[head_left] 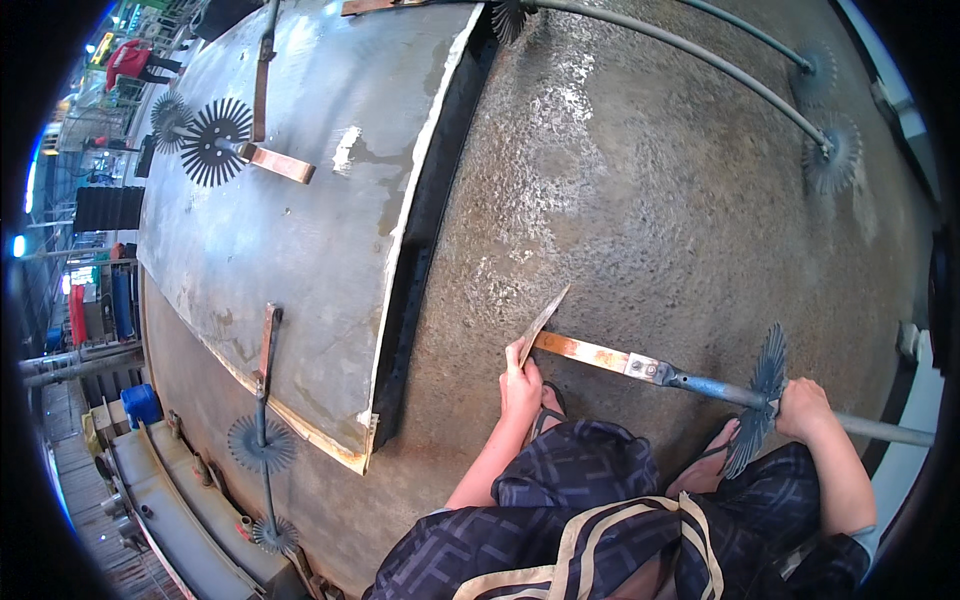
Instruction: The person uses a small hand scraper to remove residue from the metal blade of a long-handled floor brush. They repeatedly scrape the blade and wipe it with their hand, then place the brush back on the floor.
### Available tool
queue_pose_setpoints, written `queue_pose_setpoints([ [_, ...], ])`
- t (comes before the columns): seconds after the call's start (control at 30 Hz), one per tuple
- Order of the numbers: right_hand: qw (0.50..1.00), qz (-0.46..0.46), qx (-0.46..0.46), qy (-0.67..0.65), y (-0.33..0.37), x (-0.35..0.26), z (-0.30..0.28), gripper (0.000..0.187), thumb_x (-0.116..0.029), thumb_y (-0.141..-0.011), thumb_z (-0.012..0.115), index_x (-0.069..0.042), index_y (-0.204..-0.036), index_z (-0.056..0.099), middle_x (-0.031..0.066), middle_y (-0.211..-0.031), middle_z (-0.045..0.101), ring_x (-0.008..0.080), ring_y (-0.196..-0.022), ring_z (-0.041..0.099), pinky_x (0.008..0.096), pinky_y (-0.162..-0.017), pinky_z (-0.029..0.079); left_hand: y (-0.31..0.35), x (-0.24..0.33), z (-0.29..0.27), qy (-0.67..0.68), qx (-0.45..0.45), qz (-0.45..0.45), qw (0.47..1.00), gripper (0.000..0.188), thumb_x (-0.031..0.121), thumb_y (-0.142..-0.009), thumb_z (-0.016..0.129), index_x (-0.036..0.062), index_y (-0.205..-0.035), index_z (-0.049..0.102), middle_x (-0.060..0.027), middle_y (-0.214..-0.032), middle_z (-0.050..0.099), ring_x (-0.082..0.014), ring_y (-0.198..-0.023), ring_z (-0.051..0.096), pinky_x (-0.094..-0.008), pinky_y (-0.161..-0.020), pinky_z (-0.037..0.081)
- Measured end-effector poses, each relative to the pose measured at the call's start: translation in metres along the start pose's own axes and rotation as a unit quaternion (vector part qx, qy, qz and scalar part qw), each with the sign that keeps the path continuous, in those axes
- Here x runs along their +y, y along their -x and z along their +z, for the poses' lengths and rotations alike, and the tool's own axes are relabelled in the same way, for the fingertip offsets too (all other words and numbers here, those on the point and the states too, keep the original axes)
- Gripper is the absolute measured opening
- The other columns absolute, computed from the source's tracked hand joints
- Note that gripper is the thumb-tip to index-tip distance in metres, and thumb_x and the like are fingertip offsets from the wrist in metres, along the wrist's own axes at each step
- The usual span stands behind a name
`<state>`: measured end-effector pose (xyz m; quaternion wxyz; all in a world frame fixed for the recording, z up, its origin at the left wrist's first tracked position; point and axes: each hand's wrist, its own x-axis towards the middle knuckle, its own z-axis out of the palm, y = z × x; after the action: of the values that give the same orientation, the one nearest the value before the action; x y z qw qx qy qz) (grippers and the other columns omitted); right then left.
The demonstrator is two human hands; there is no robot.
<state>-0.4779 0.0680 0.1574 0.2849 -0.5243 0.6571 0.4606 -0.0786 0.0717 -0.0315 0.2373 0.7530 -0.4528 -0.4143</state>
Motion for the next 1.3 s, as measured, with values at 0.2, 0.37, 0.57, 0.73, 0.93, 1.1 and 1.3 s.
queue_pose_setpoints([
  [0.2, 1.000, -0.012, 0.013, 0.023, -0.013, 0.002, 0.008, 0.029, -0.019, -0.070, 0.065, 0.002, -0.090, 0.067, 0.0214, -0.097, 0.065, 0.0321, -0.098, 0.062, 0.0370, -0.089, 0.048, 0.019, 0.002, -0.003, -0.052, 0.030, 0.073, 0.996, 0.036, 0.007, -0.089, 0.047, 0.0149, -0.125, 0.044, -0.0111, -0.067, 0.059, -0.0170, -0.057, 0.059, -0.0334, -0.056, 0.047],
  [0.37, 1.000, -0.020, 0.009, 0.005, -0.013, 0.000, 0.005, 0.027, -0.018, -0.071, 0.064, 0.002, -0.089, 0.067, 0.0213, -0.096, 0.066, 0.0319, -0.097, 0.063, 0.0373, -0.088, 0.049, 0.013, 0.011, -0.006, 0.022, -0.009, -0.018, 1.000, 0.038, 0.008, -0.089, 0.045, 0.0168, -0.126, 0.041, -0.0264, -0.074, 0.061, -0.0418, -0.071, 0.064, -0.0453, -0.059, 0.048],
  [0.57, 0.998, -0.045, 0.033, -0.025, -0.014, 0.003, 0.009, 0.026, -0.019, -0.071, 0.064, 0.002, -0.086, 0.068, 0.0218, -0.091, 0.066, 0.0326, -0.092, 0.064, 0.0384, -0.086, 0.050, 0.003, -0.009, -0.006, 0.043, 0.001, -0.046, 0.998, 0.033, 0.009, -0.091, 0.046, 0.0097, -0.124, 0.043, -0.0083, -0.062, 0.057, -0.0152, -0.053, 0.056, -0.0326, -0.051, 0.046],
  [0.73, 0.999, -0.045, 0.008, 0.027, -0.015, 0.002, 0.012, 0.027, -0.018, -0.069, 0.065, 0.003, -0.087, 0.068, 0.0210, -0.091, 0.066, 0.0326, -0.093, 0.064, 0.0383, -0.086, 0.050, 0.019, -0.012, -0.010, 0.016, -0.002, -0.054, 0.998, 0.035, 0.010, -0.091, 0.047, 0.0129, -0.125, 0.044, -0.0171, -0.067, 0.060, -0.0229, -0.056, 0.060, -0.0367, -0.055, 0.047],
  [0.93, 0.999, -0.030, -0.008, 0.009, -0.021, -0.015, 0.001, 0.029, -0.019, -0.069, 0.066, 0.002, -0.089, 0.068, 0.0218, -0.093, 0.066, 0.0333, -0.095, 0.063, 0.0379, -0.087, 0.050, 0.001, -0.004, -0.037, 0.336, -0.003, -0.118, 0.934, 0.030, 0.001, -0.090, 0.039, 0.0079, -0.119, 0.043, -0.0084, -0.064, 0.056, -0.0157, -0.049, 0.054, -0.0270, -0.048, 0.046],
  [1.1, 0.998, -0.054, 0.009, 0.011, -0.038, -0.017, 0.014, 0.031, -0.020, -0.069, 0.067, 0.002, -0.091, 0.068, 0.0213, -0.095, 0.066, 0.0315, -0.098, 0.063, 0.0369, -0.087, 0.050, -0.030, -0.002, -0.055, 0.428, -0.012, -0.179, 0.886, 0.011, 0.010, -0.091, 0.052, 0.0063, -0.101, 0.049, -0.0080, -0.058, 0.054, -0.0170, -0.040, 0.049, -0.0292, -0.036, 0.039],
  [1.3, 0.999, -0.049, -0.010, 0.005, -0.039, -0.022, 0.006, 0.031, -0.020, -0.069, 0.067, 0.002, -0.091, 0.068, 0.0198, -0.097, 0.066, 0.0299, -0.099, 0.063, 0.0363, -0.089, 0.049, -0.048, -0.004, -0.042, 0.443, -0.013, -0.203, 0.873, 0.009, 0.013, -0.090, 0.057, 0.0041, -0.088, 0.054, -0.0069, -0.055, 0.053, -0.0167, -0.037, 0.047, -0.0296, -0.034, 0.037],
])
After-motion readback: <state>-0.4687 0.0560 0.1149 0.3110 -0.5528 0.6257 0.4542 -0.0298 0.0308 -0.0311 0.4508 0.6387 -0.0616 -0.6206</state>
